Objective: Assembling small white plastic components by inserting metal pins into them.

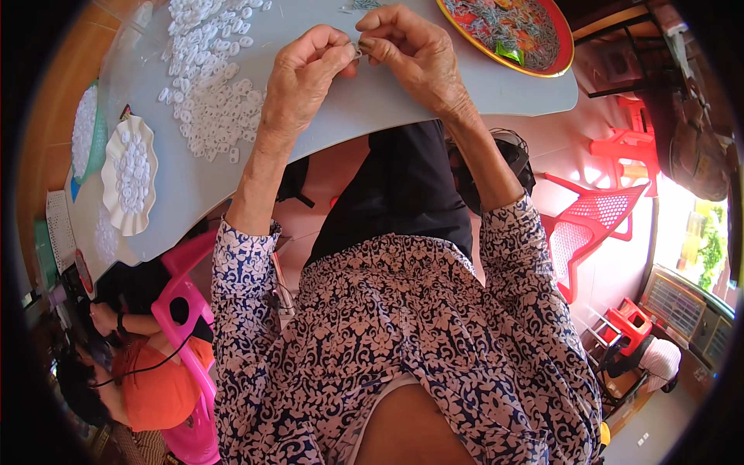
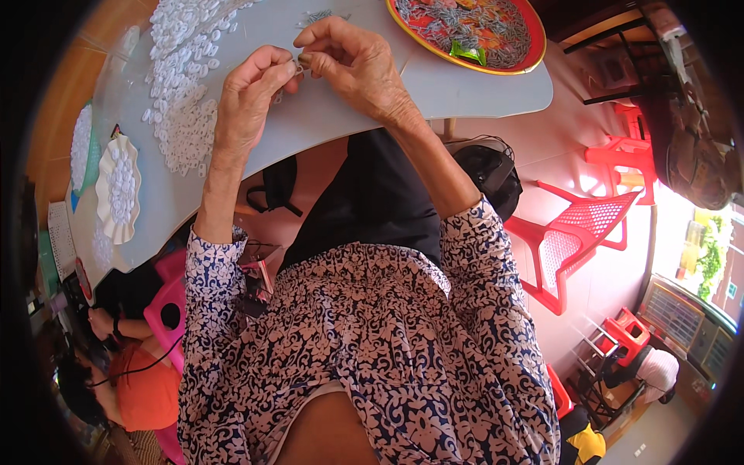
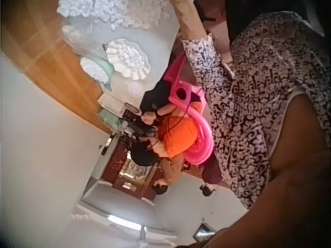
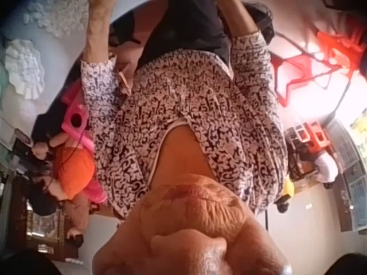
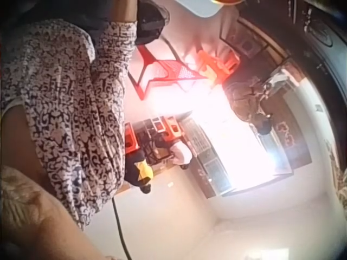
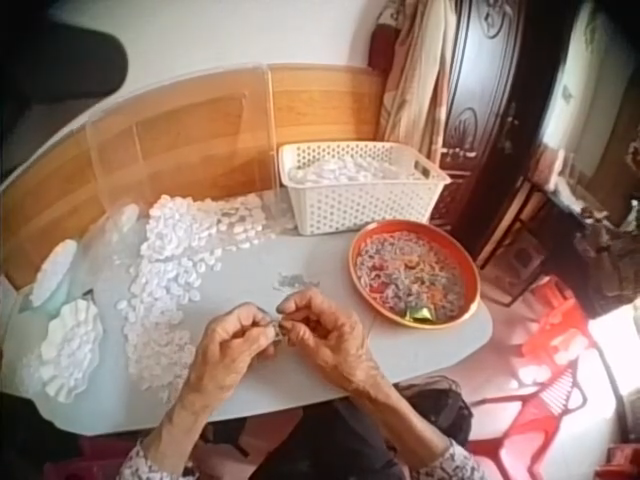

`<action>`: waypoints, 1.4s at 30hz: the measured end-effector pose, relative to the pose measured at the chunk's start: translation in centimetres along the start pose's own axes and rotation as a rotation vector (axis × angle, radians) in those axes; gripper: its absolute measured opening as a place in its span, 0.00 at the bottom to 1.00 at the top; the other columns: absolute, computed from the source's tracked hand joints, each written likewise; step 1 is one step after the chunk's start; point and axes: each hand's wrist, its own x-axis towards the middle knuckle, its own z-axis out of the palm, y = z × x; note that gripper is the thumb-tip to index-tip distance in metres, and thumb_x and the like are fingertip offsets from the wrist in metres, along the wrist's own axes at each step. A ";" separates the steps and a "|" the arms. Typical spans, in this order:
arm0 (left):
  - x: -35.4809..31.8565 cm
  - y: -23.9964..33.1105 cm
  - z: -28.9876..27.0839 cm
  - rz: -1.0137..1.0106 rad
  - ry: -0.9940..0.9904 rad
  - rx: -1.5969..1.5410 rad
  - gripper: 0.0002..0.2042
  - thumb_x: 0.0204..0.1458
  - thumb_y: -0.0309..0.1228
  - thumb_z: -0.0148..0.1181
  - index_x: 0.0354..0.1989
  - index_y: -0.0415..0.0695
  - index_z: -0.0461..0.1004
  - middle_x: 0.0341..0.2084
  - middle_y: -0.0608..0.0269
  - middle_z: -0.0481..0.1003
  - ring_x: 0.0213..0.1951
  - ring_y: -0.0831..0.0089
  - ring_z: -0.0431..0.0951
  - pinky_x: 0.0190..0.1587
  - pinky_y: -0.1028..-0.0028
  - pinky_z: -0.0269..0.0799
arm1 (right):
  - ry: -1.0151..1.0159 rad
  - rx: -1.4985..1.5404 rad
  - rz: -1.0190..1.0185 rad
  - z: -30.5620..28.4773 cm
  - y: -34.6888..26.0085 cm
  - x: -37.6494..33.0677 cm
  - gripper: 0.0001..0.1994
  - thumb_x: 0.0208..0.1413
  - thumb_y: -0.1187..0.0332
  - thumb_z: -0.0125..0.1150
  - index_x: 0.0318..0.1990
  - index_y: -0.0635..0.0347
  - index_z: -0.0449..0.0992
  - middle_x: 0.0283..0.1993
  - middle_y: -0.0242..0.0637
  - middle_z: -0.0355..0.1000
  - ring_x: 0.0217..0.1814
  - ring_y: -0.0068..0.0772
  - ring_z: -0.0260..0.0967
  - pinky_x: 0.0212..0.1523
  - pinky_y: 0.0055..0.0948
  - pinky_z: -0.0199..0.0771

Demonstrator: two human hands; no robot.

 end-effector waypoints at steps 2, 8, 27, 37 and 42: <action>0.0 -0.2 0.1 0.018 0.002 -0.010 0.08 0.52 0.34 0.54 0.28 0.42 0.71 0.19 0.73 0.70 0.22 0.88 0.61 0.24 0.83 0.56 | -0.007 -0.054 -0.027 -0.1 -0.2 -0.1 0.06 0.53 0.79 0.56 0.39 0.65 0.72 0.29 0.29 0.72 0.31 0.16 0.68 0.34 0.18 0.71; 0.0 -0.4 0.6 0.039 0.043 -0.012 0.07 0.53 0.33 0.53 0.29 0.41 0.72 0.20 0.73 0.71 0.23 0.88 0.63 0.27 0.83 0.58 | 0.043 -0.135 -0.055 0.3 -0.3 0.1 0.06 0.53 0.77 0.57 0.39 0.66 0.73 0.29 0.30 0.74 0.29 0.17 0.69 0.34 0.19 0.72; 0.4 -1.5 0.7 0.139 -0.020 -0.113 0.05 0.54 0.29 0.55 0.34 0.41 0.73 0.23 0.68 0.74 0.28 0.87 0.69 0.33 0.84 0.64 | 0.001 -0.049 0.054 -0.2 0.2 0.3 0.11 0.58 0.64 0.58 0.31 0.65 0.75 0.23 0.29 0.72 0.27 0.16 0.68 0.29 0.19 0.69; 0.0 -1.2 0.3 0.071 -0.033 -0.190 0.07 0.54 0.30 0.55 0.34 0.39 0.73 0.25 0.67 0.75 0.31 0.82 0.74 0.38 0.80 0.68 | 0.025 -0.022 0.079 -0.3 0.1 0.1 0.12 0.59 0.63 0.56 0.33 0.64 0.75 0.23 0.26 0.70 0.27 0.13 0.63 0.29 0.18 0.65; 0.0 -1.2 0.5 0.058 -0.033 -0.186 0.07 0.54 0.30 0.55 0.35 0.38 0.73 0.25 0.65 0.75 0.31 0.82 0.73 0.39 0.80 0.68 | 0.015 -0.065 0.077 -0.4 0.6 0.1 0.11 0.57 0.64 0.58 0.33 0.65 0.76 0.24 0.27 0.71 0.27 0.14 0.64 0.29 0.18 0.66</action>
